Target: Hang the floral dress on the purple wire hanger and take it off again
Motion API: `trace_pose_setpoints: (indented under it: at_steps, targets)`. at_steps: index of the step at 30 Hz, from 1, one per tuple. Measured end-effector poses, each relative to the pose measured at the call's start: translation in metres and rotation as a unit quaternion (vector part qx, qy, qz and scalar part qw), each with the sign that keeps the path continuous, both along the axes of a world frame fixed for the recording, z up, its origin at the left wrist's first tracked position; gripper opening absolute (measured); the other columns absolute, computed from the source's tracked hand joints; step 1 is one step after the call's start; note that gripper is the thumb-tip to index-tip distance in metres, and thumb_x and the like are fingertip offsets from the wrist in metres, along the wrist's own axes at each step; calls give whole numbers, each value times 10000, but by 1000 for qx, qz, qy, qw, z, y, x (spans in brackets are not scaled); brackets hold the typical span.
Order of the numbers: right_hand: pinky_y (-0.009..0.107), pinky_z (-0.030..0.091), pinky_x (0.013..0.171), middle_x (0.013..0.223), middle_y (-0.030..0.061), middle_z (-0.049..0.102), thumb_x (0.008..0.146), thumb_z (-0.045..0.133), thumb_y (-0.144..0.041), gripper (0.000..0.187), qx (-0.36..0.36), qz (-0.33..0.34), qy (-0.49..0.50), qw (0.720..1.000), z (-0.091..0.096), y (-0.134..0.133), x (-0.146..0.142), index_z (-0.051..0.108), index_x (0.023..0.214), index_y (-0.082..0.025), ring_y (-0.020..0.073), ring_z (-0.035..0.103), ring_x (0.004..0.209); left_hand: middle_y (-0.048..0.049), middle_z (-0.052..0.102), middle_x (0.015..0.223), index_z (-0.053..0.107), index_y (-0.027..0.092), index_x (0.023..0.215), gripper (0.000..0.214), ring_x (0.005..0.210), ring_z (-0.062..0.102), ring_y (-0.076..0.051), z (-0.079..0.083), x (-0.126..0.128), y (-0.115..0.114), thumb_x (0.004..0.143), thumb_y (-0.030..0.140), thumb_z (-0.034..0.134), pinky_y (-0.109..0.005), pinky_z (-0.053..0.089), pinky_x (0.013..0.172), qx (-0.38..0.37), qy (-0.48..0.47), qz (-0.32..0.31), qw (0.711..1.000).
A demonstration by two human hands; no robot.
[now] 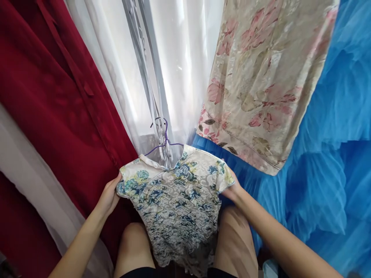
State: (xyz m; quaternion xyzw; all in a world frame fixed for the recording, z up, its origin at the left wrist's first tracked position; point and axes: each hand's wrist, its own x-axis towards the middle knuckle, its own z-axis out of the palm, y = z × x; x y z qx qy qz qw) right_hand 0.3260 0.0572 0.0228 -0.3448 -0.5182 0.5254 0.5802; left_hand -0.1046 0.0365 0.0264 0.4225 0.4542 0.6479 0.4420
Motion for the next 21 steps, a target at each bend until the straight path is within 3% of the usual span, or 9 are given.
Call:
trace_pose_setpoints:
  at_steps: [3,6,9,11,15,17,19,21]
  targets:
    - [481,598,844,998,131,801,906,368,-808,733,-84,58,36,994,2,-19,18,754,1093,-214,334,737,1043,-104,795,897,755,114,995,500,896,757,-280,14,3,-6,705,506,866,-332,622,772,16,-60,25,998]
    - [452,614,814,968,126,807,909,484,-727,619,-128,79,23,988,21,-37,23,747,1114,-205,331,764,968,-91,792,922,741,128,1056,443,897,755,-260,35,7,-6,789,475,808,-326,626,782,44,-89,51,994]
    - [398,631,752,939,106,814,871,665,-537,410,-100,49,-11,994,50,-46,14,742,1113,-215,320,779,884,-82,784,960,730,138,1078,397,912,743,-242,58,15,-9,824,439,778,-307,620,780,65,-92,49,992]
    - [384,638,718,908,104,814,869,678,-470,340,-87,14,6,996,68,-50,7,744,1075,-208,315,783,840,-76,774,1029,719,151,1119,408,941,729,-229,71,22,-13,813,411,785,-278,607,774,87,-69,21,994]
    - [385,653,707,843,130,804,868,674,-405,277,-151,-64,130,978,79,-62,2,743,960,-153,320,787,796,-96,700,1248,631,182,1280,511,1143,665,-272,80,36,-22,879,492,696,-347,576,928,146,89,-9,985]
    - [364,658,719,842,116,805,820,737,-369,250,-171,-121,180,961,69,-76,8,747,947,-154,318,790,806,-128,605,1387,526,196,1388,599,1266,593,-311,73,41,-26,890,490,681,-449,515,1048,195,237,51,950]
    - [352,663,725,850,85,808,756,803,-405,280,-155,-197,182,951,50,-97,20,761,944,-203,323,792,835,-172,456,1526,383,198,1503,755,1391,476,-352,62,48,-32,865,424,718,-540,411,1147,242,399,138,874]
    - [372,672,721,869,63,814,715,812,-531,343,-114,-263,131,949,27,-124,35,776,955,-289,341,788,880,-198,328,1608,254,195,1579,872,1482,345,-376,49,61,-40,859,354,719,-588,311,1203,262,524,182,789]
